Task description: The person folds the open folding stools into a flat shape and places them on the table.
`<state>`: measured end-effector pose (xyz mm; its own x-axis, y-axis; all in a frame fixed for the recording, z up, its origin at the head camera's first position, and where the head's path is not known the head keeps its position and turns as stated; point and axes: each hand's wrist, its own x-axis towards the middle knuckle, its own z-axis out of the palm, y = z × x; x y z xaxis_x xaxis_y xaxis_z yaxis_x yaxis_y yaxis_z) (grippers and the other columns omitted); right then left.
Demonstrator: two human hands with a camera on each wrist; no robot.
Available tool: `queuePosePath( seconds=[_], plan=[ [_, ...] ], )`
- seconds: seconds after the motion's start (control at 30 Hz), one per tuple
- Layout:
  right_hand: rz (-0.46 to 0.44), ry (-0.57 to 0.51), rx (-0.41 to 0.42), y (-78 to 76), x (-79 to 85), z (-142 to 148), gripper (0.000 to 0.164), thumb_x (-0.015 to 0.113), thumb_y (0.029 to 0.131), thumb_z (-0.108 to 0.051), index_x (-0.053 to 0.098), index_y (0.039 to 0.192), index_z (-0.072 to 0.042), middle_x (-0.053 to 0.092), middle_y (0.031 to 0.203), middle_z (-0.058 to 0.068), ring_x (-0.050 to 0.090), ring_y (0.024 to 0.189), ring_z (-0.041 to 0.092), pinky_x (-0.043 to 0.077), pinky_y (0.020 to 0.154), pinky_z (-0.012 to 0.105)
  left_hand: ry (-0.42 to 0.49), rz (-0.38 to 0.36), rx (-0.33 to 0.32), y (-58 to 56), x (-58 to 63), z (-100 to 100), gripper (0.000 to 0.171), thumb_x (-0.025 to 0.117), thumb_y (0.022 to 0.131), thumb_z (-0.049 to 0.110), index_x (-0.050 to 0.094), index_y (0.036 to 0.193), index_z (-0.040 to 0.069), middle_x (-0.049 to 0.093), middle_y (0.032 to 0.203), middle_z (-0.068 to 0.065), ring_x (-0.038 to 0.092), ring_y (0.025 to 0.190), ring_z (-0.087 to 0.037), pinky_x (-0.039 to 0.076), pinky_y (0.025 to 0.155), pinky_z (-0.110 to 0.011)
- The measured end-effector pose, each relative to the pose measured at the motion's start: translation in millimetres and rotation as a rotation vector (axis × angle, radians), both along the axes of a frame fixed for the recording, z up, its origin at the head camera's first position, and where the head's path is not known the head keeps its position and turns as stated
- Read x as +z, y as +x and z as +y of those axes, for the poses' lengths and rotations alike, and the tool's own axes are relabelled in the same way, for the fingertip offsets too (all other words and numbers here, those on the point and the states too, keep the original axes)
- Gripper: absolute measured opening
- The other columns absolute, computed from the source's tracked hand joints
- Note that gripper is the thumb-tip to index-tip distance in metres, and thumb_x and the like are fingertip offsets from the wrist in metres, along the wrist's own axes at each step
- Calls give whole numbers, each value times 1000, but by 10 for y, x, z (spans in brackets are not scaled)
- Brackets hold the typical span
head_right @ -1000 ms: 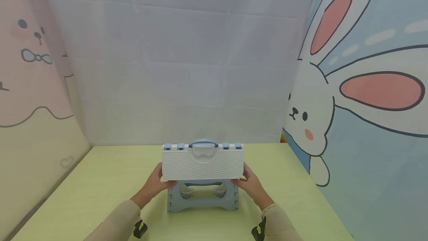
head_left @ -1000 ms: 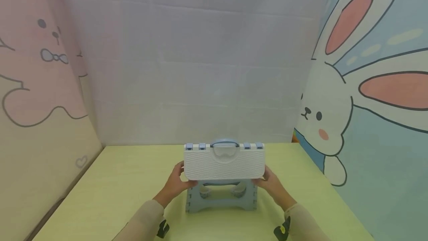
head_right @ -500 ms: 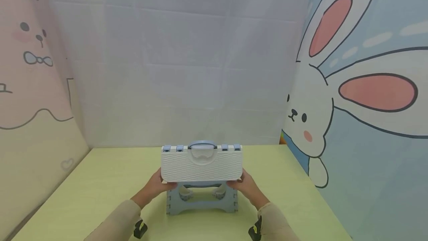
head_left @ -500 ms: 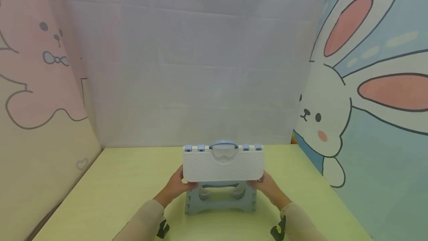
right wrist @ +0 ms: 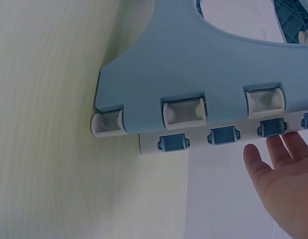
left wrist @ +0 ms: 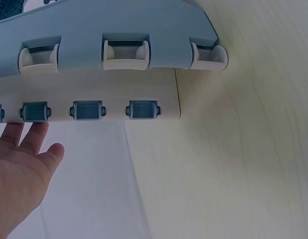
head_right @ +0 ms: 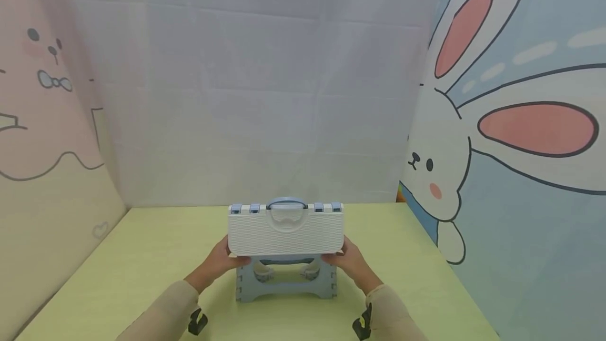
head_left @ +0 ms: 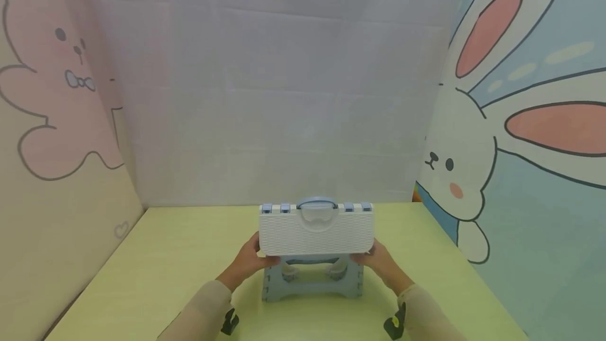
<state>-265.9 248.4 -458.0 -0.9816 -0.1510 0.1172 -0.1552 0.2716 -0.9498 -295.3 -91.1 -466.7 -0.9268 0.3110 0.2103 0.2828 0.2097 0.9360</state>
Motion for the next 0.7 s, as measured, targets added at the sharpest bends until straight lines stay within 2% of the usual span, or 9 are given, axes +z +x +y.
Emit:
queuePosePath(
  seconds=[0.2, 0.3, 0.47, 0.7],
  plan=[
    [6, -10, -11, 18, -2, -34, 64, 68, 84, -12, 39, 140, 3, 43, 141, 25, 31, 134, 45, 33, 103, 58, 0, 1, -15, 12, -1, -15, 73, 78, 78, 8, 39, 140, -2, 48, 136, -21, 41, 127, -43, 35, 99, -61],
    [27, -21, -17, 28, -8, -24, 63, 68, 84, -11, 40, 139, 3, 44, 141, 24, 32, 133, 45, 32, 103, 58, -11, 5, -5, -19, -16, 7, 72, 78, 78, 9, 40, 139, -1, 51, 133, -19, 45, 122, -40, 38, 97, -57],
    [31, -14, -23, 19, -55, -32, 64, 68, 85, -12, 39, 140, 3, 43, 142, 25, 31, 134, 46, 32, 103, 59, -28, -17, 15, 18, -19, 9, 70, 77, 79, 8, 41, 138, -1, 54, 127, -15, 49, 114, -32, 42, 92, -50],
    [33, -9, -28, 16, -22, -39, 64, 68, 84, -13, 40, 139, 4, 44, 140, 26, 33, 133, 46, 33, 102, 58, -59, 12, 9, -3, 1, -5, 69, 77, 79, 9, 42, 137, 0, 55, 124, -13, 51, 109, -27, 42, 85, -39]
  ],
)
